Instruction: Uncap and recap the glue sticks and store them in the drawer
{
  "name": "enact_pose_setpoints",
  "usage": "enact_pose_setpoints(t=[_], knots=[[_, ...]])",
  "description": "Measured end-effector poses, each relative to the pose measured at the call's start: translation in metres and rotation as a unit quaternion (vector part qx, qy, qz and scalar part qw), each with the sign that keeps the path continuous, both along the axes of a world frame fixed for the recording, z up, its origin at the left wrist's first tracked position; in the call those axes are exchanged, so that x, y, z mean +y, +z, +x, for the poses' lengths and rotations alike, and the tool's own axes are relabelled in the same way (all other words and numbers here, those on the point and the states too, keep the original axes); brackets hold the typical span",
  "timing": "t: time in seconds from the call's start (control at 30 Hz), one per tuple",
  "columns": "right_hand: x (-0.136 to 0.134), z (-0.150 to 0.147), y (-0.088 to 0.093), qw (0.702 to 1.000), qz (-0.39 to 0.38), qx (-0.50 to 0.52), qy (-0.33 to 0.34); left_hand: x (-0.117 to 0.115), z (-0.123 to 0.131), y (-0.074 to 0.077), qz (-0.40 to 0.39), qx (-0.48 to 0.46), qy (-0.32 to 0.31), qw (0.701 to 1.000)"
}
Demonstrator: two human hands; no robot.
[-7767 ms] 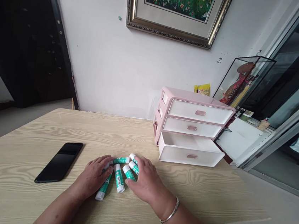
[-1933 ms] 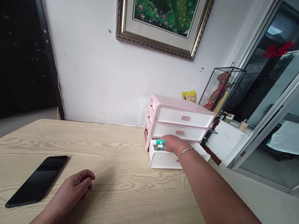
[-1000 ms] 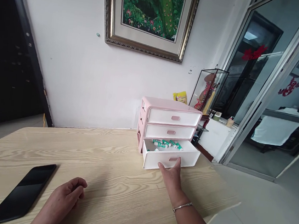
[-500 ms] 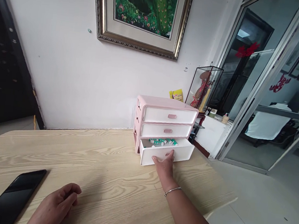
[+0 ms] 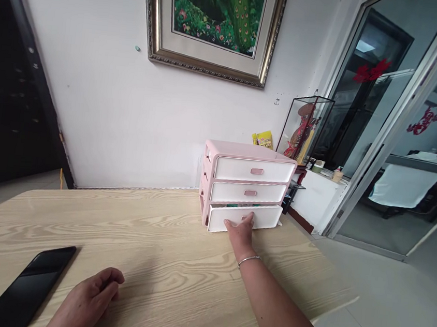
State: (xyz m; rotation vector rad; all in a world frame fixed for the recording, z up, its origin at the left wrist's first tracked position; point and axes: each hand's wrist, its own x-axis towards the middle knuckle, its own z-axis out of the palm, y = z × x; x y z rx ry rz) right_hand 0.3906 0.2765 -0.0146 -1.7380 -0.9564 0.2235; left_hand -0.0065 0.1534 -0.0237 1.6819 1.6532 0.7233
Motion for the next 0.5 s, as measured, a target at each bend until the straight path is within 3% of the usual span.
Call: enact_pose_setpoints(t=[0.5], knots=[[0.02, -0.006, 0.0, 1.0, -0.003, -0.024, 0.014, -0.001, 0.001, 0.002, 0.015, 0.0, 0.005, 1.0]])
